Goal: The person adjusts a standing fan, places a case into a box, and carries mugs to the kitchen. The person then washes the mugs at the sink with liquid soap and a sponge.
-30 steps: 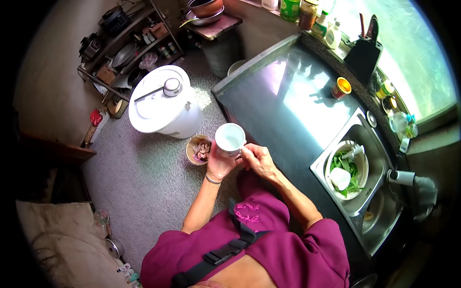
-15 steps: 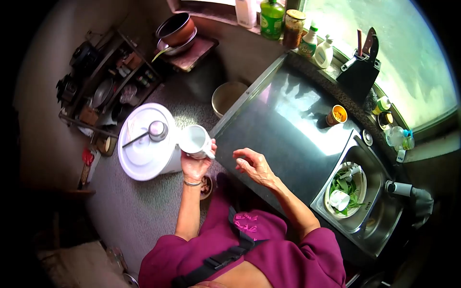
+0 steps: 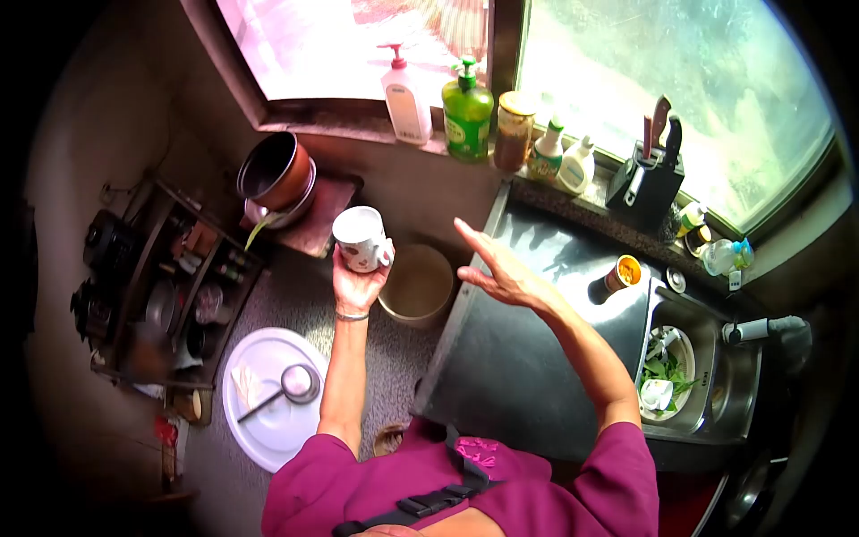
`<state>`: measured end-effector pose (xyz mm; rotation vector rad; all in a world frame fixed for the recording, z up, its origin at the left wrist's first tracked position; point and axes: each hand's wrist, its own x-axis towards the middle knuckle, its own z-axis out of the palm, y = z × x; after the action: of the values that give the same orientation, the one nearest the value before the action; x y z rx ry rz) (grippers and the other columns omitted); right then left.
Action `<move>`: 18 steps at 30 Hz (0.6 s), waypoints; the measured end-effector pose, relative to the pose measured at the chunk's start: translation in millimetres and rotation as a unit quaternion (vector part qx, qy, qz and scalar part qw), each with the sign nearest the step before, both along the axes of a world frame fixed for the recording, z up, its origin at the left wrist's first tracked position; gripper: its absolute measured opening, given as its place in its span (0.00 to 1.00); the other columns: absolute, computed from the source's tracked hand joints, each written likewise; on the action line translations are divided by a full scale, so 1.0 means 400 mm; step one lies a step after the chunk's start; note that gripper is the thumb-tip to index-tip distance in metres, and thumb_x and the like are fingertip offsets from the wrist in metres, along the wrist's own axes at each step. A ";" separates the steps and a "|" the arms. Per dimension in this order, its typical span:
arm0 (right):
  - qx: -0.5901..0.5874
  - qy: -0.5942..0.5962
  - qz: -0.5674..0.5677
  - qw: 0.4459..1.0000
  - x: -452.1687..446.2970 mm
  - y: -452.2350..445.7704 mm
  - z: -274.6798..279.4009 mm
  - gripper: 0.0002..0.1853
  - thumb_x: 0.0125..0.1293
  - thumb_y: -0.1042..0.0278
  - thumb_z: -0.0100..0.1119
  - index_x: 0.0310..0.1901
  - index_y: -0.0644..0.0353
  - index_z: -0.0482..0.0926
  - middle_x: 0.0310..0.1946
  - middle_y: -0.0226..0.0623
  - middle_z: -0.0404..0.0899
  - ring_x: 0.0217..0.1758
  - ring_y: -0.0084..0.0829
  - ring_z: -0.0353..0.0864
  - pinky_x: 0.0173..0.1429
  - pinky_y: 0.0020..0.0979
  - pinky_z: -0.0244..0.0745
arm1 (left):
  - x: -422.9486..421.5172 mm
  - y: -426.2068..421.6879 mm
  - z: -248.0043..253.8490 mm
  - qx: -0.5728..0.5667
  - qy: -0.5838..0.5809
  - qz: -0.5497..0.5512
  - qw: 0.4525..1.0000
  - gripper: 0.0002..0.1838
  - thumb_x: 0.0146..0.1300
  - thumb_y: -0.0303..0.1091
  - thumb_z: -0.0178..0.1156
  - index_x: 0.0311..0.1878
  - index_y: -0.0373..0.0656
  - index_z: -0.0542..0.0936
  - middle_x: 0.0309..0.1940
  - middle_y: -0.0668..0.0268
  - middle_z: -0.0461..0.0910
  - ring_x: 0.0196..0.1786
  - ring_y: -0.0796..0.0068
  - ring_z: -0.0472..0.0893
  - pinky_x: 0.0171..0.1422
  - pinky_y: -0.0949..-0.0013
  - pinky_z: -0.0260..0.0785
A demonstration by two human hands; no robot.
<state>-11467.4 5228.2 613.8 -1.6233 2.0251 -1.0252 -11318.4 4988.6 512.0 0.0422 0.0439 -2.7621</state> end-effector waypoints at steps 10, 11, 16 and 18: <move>-0.043 0.116 -0.157 0.980 -0.286 -0.456 0.169 0.42 0.56 0.69 0.58 0.69 0.50 0.45 0.62 0.53 0.59 0.60 0.45 0.65 0.58 0.38 0.68 | -0.368 -0.355 0.145 -0.037 0.056 -0.059 0.996 0.31 0.60 0.57 0.45 0.60 0.46 0.65 0.56 0.54 0.68 0.56 0.50 0.68 0.52 0.47 0.68; -0.030 0.140 -0.177 0.974 -0.305 -0.491 0.189 0.42 0.56 0.68 0.58 0.69 0.52 0.45 0.63 0.53 0.58 0.61 0.47 0.64 0.61 0.39 0.65 | -0.397 -0.375 0.171 -0.040 0.091 -0.072 0.992 0.31 0.62 0.59 0.42 0.60 0.46 0.65 0.56 0.54 0.68 0.56 0.50 0.69 0.51 0.47 0.68; -0.016 0.157 -0.208 0.965 -0.399 -0.645 0.228 0.41 0.56 0.64 0.58 0.69 0.53 0.46 0.65 0.53 0.54 0.69 0.50 0.50 0.70 0.41 0.49 | -0.499 -0.451 0.268 -0.157 0.025 -0.005 0.987 0.25 0.63 0.51 0.48 0.56 0.43 0.69 0.54 0.59 0.72 0.55 0.60 0.73 0.53 0.54 0.70; 0.013 0.169 -0.237 0.957 -0.422 -0.705 0.253 0.42 0.56 0.63 0.58 0.69 0.48 0.46 0.66 0.56 0.51 0.71 0.54 0.45 0.71 0.45 0.46 | -0.549 -0.491 0.283 -0.176 0.079 -0.008 0.981 0.25 0.64 0.51 0.46 0.57 0.44 0.68 0.55 0.59 0.71 0.56 0.59 0.72 0.55 0.53 0.69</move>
<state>-11636.3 4946.0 714.9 -1.4019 2.7376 -0.9016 -11538.0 4792.1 625.0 -0.2703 -0.4031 -2.7410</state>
